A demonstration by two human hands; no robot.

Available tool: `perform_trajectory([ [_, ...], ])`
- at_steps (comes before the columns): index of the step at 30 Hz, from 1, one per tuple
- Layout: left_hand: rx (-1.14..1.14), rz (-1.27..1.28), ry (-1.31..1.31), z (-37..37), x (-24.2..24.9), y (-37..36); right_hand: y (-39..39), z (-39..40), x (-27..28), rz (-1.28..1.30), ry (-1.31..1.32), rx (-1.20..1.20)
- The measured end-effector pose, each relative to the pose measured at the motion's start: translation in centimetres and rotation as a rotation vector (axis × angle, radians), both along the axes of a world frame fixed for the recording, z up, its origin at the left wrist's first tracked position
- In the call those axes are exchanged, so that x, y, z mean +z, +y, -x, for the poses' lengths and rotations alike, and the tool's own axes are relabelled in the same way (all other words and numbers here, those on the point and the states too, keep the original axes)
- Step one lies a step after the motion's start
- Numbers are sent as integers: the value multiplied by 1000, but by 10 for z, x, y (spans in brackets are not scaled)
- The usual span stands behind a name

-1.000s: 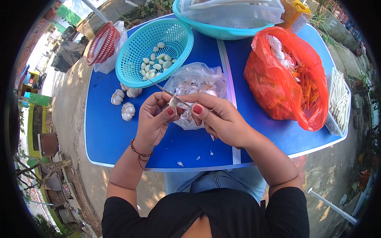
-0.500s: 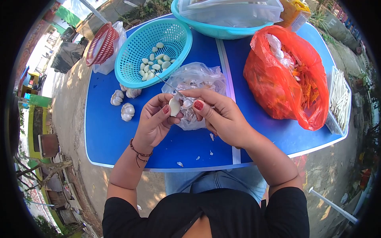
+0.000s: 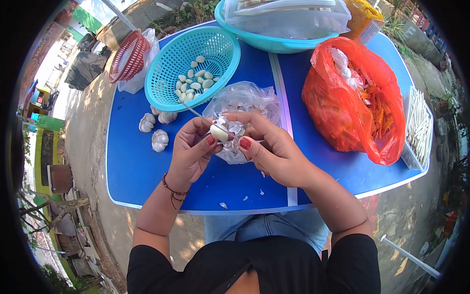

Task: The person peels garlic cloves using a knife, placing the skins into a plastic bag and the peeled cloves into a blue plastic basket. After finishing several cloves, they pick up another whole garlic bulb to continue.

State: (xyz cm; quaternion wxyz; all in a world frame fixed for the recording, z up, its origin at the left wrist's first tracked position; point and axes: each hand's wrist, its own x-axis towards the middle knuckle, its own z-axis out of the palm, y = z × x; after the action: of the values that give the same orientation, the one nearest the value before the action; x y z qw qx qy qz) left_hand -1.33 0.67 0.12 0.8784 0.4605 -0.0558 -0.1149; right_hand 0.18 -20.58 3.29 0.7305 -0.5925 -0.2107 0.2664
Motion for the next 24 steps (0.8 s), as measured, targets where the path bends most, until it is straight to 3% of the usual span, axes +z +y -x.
perform_trajectory([
  [8, 74, -63, -25, 1, -2, -1, 4, 1, 3, 103, -143, 13],
  [17, 60, -49, 6, 0, -5, 1, -1, -3, 7, 207, -14, 37],
  [24, 79, -89, -38, -1, -5, 0, 1, -1, 5, 199, -101, 10],
])
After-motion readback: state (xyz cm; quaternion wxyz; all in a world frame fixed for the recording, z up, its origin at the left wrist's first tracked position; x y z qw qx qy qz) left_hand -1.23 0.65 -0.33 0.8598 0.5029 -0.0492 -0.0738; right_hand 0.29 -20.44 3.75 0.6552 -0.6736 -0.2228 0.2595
